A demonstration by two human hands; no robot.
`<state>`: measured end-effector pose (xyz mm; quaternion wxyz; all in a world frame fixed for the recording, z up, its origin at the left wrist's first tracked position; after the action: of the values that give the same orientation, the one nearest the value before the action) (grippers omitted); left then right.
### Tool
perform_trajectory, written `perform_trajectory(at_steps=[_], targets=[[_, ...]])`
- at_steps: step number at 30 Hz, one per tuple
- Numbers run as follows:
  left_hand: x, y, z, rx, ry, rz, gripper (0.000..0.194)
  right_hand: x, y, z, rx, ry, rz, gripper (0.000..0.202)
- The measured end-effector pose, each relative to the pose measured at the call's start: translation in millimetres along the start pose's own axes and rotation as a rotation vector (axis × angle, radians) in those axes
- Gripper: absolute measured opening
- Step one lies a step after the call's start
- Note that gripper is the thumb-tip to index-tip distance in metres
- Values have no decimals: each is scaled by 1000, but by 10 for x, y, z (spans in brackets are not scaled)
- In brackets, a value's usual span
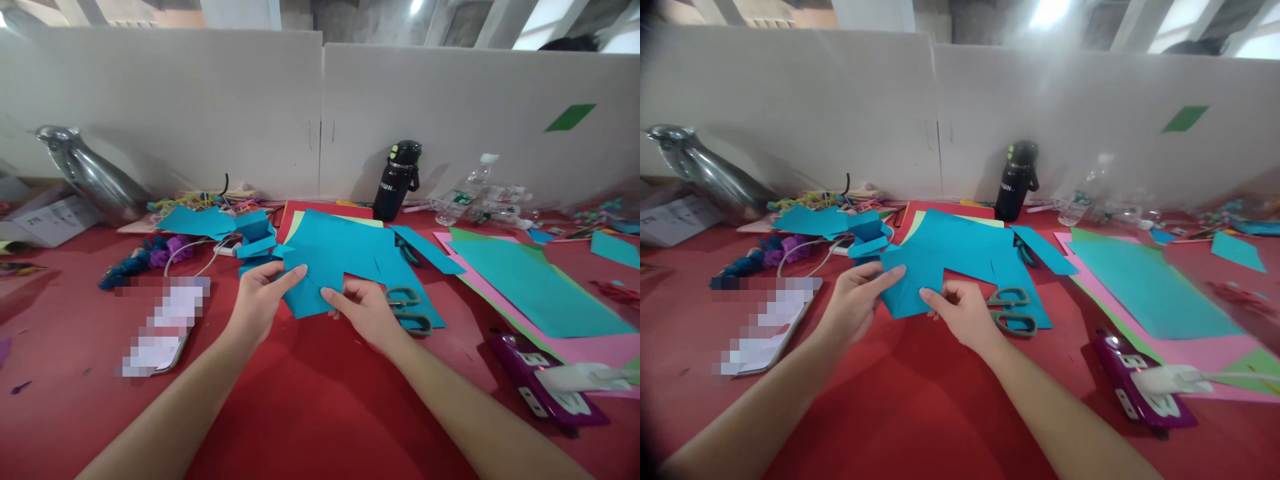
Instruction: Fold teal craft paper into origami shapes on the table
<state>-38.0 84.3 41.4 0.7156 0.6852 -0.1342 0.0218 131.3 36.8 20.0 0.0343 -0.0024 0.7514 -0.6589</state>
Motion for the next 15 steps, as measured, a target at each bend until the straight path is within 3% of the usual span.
perform_trajectory(at_steps=[4, 10, 15], targets=[[-90, 51, -34, 3, 75, 72, 22, -3, -46, 10, -19, 6, 81, 42], [-199, 99, -73, 23, 159, 137, 23, 97, -49, 2, -51, -139, 33, 32], [-200, 94, -88, 32, 128, 121, 22, 44, -100, 11, -86, -90, 76, 36]])
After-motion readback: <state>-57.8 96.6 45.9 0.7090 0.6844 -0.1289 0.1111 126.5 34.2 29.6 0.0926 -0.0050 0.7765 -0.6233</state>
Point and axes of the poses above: each hand's wrist, its own z-axis away from the middle knuckle, its own x-axis out of the palm, y = z × x, the point moved 8 cm from there along -z, towards the middle knuckle, and after that the axes turned 4 degrees about -x, right-handed, at the moved point
